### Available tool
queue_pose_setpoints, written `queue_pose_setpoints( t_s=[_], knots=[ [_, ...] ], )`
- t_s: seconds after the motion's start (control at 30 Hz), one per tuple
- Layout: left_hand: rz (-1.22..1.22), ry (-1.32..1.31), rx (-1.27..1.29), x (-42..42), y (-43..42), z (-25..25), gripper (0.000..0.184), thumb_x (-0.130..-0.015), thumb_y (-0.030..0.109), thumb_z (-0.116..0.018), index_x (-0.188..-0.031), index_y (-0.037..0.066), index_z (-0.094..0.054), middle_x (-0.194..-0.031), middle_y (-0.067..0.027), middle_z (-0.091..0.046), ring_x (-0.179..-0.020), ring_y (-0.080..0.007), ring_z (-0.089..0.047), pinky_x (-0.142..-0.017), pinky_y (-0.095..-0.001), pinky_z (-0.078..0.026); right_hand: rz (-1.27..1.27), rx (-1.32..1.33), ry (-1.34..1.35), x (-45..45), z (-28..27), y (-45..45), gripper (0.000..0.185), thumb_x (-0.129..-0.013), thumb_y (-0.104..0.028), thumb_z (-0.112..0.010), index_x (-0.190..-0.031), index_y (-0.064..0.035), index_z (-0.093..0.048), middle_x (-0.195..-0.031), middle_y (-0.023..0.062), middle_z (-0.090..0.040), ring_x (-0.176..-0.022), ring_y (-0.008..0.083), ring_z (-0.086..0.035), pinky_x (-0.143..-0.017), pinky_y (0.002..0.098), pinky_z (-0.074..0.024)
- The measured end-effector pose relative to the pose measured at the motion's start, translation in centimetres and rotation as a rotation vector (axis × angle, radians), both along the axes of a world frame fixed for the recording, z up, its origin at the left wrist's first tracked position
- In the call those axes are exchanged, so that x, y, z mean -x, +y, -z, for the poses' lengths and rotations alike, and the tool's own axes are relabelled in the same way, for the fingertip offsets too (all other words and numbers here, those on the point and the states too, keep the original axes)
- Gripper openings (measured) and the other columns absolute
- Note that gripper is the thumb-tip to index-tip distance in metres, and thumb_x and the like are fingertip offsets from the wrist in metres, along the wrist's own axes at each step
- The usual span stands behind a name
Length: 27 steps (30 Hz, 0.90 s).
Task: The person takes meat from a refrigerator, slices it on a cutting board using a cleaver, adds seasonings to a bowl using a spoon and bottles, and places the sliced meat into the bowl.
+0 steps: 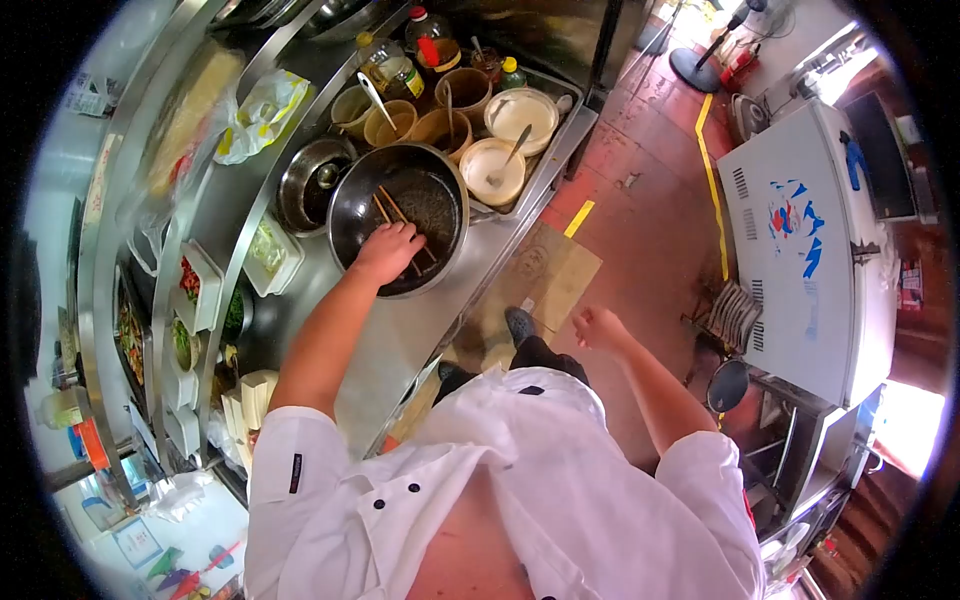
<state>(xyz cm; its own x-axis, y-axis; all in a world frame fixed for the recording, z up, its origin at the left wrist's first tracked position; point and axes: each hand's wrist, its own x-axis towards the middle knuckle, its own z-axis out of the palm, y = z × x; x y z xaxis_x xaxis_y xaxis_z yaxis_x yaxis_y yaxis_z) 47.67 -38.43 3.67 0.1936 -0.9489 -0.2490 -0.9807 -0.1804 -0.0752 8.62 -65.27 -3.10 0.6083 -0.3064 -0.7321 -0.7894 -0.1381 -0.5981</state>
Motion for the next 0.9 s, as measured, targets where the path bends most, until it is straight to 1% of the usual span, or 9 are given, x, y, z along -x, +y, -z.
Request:
queue_pose_setpoints(
  t_s=[0.2,0.3,0.4,0.5,0.57,0.63,0.67,0.77,0.9],
  knots=[
    [-0.020,-0.024,-0.045,0.0,-1.1,0.5,0.024,-0.091,0.015,-0.057,-0.110,0.012,-0.072,-0.112,-0.0088,-0.062,-0.116,-0.0272,-0.058,-0.099,-0.0399,-0.048,0.112,-0.103,0.122,4.7,1.2,2.2,0.035,-0.102,-0.031,-0.058,-0.093,0.0017,-0.068,-0.074,0.0081,-0.071,-0.062,0.0155,-0.067,-0.059,0.0305,-0.0550],
    [0.024,-0.065,-0.010,-0.4,-1.1,0.7,0.017,-0.089,0.015,-0.059,-0.100,0.014,-0.072,-0.107,-0.0062,-0.064,-0.110,-0.0248,-0.061,-0.096,-0.0382,-0.049,0.113,-0.098,0.135,5.0,1.1,2.3,0.035,-0.102,-0.031,-0.058,-0.093,0.0017,-0.068,-0.074,0.0084,-0.071,-0.062,0.0154,-0.066,-0.058,0.0309,-0.0547],
    [0.043,-0.024,-0.125,-0.5,-1.1,0.0,0.019,-0.092,0.015,-0.057,-0.102,0.010,-0.073,-0.111,-0.0109,-0.062,-0.116,-0.0296,-0.059,-0.099,-0.0423,-0.048,0.135,-0.107,0.122,5.4,1.8,2.1,0.035,-0.102,-0.031,-0.058,-0.095,0.0015,-0.068,-0.074,0.0084,-0.071,-0.061,0.0157,-0.066,-0.058,0.0314,-0.0545],
    [-0.095,0.057,-0.012,-0.4,-0.8,-1.3,0.015,-0.093,0.014,-0.058,-0.099,0.009,-0.070,-0.112,-0.0133,-0.062,-0.108,-0.0340,-0.062,-0.092,-0.0458,-0.051,0.143,-0.112,0.105,5.1,2.0,1.4,0.035,-0.103,-0.031,-0.058,-0.098,0.0016,-0.068,-0.075,0.0084,-0.071,-0.062,0.0161,-0.067,-0.058,0.0315,-0.0549],
    [-0.458,0.149,0.208,0.4,-0.6,-5.5,0.008,-0.092,0.013,-0.059,-0.091,0.009,-0.065,-0.108,-0.0150,-0.063,-0.096,-0.0383,-0.064,-0.084,-0.0492,-0.054,0.135,-0.113,0.107,4.5,1.4,1.1,0.035,-0.103,-0.031,-0.057,-0.100,0.0018,-0.068,-0.076,0.0085,-0.071,-0.063,0.0163,-0.068,-0.059,0.0314,-0.0554],
    [-0.622,0.141,0.610,-0.9,1.8,-5.3,0.015,-0.098,0.017,-0.057,-0.089,0.007,-0.061,-0.103,-0.0172,-0.065,-0.093,-0.0407,-0.063,-0.079,-0.0507,-0.053,0.156,-0.131,0.085,4.2,1.2,0.7,0.034,-0.104,-0.030,-0.057,-0.103,0.0021,-0.067,-0.078,0.0092,-0.072,-0.065,0.0163,-0.069,-0.060,0.0312,-0.0567],
    [-0.577,0.118,0.787,-2.1,3.7,-5.1,0.021,-0.102,0.021,-0.055,-0.090,0.004,-0.061,-0.095,-0.0192,-0.065,-0.091,-0.0431,-0.063,-0.077,-0.0508,-0.052,0.150,-0.132,0.084,3.9,1.2,0.7,0.034,-0.104,-0.030,-0.057,-0.103,0.0021,-0.067,-0.078,0.0092,-0.072,-0.065,0.0163,-0.069,-0.060,0.0312,-0.0567],
    [-1.230,0.569,1.003,-3.2,9.9,-2.4,0.030,-0.105,0.029,-0.057,-0.107,0.001,-0.067,-0.096,-0.0132,-0.071,-0.090,-0.0280,-0.067,-0.084,-0.0384,-0.052,0.101,-0.096,0.079,3.1,1.1,1.0,0.034,-0.103,-0.030,-0.058,-0.103,0.0023,-0.068,-0.080,0.0102,-0.072,-0.065,0.0162,-0.069,-0.061,0.0309,-0.0577],
    [-1.313,0.446,1.164,0.7,12.4,2.5,0.038,-0.107,0.036,-0.055,-0.113,0.000,-0.067,-0.096,-0.0088,-0.070,-0.091,-0.0194,-0.064,-0.085,-0.0346,-0.051,0.095,-0.109,0.066,1.7,0.5,2.0,0.034,-0.104,-0.030,-0.057,-0.104,0.0022,-0.068,-0.080,0.0098,-0.072,-0.065,0.0164,-0.069,-0.061,0.0302,-0.0573]
  ],
)
